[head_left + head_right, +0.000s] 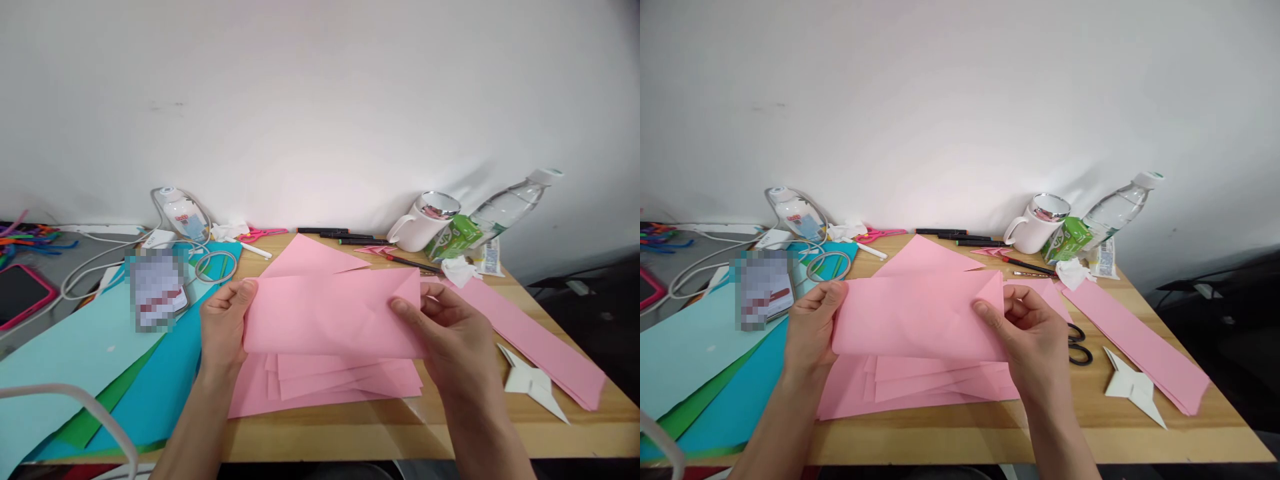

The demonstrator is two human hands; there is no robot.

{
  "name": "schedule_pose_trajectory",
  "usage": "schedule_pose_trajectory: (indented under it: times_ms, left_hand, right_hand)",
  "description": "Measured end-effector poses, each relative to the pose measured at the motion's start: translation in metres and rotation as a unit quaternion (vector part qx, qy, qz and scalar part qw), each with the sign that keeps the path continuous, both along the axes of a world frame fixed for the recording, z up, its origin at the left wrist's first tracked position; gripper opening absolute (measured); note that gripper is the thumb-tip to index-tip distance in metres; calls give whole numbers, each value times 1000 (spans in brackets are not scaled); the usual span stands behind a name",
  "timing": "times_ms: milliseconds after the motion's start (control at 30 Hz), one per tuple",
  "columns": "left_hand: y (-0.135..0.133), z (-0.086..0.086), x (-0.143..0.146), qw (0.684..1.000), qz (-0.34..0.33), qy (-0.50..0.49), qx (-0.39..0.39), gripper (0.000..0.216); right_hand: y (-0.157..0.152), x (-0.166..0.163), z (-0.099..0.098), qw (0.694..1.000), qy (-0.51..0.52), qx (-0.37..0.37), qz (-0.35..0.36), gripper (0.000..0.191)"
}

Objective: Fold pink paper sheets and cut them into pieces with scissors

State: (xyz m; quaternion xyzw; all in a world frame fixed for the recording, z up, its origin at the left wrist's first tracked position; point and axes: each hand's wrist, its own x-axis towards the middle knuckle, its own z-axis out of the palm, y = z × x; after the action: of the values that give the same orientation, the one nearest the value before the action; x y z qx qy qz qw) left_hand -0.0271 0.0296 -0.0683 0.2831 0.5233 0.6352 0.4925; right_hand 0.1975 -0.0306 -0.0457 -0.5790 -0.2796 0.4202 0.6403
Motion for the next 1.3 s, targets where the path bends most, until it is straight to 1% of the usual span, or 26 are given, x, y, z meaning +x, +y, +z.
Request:
schedule_pose_trajectory:
  times_ms: [200,367,467,567,733,833,933,1067,1200,1300]
  left_hand:
    - [1,-2,-1,1000,-5,-1,6,24]
    - [4,-5,-2,1000,-20,-12,6,25]
    - [6,-5,-2,999,-26,-36,-15,27]
    - [9,-5,-4,996,-39,-59,-45,30]
    - [14,-5,-8,989,-76,-96,-87,40]
    - [17,-8,-10,986,-90,-109,-90,46]
    - [20,-12,-12,984,-102,-119,-83,45]
    - [22,-15,-12,984,-96,-135,-72,41]
    - [23,-14,-11,984,-94,-138,-67,47]
    - [23,-13,-11,984,-82,-142,-61,50]
  right_hand:
    - [1,2,-4,1000,-14,-9,1,29]
    - [1,-2,-4,999,-20,25,-10,36]
    - [0,-5,-4,996,-67,46,-34,37]
    - [-2,-6,-2,992,-105,61,-41,34]
    - [-5,-10,8,989,-124,80,0,27]
    - [-7,-16,15,989,-121,84,28,33]
    - [-9,-21,18,987,-114,108,33,40]
    - [-7,-25,18,985,-92,142,22,42]
    - [-4,-26,17,984,-56,167,36,48]
    - [-3,-25,15,984,-42,170,39,51]
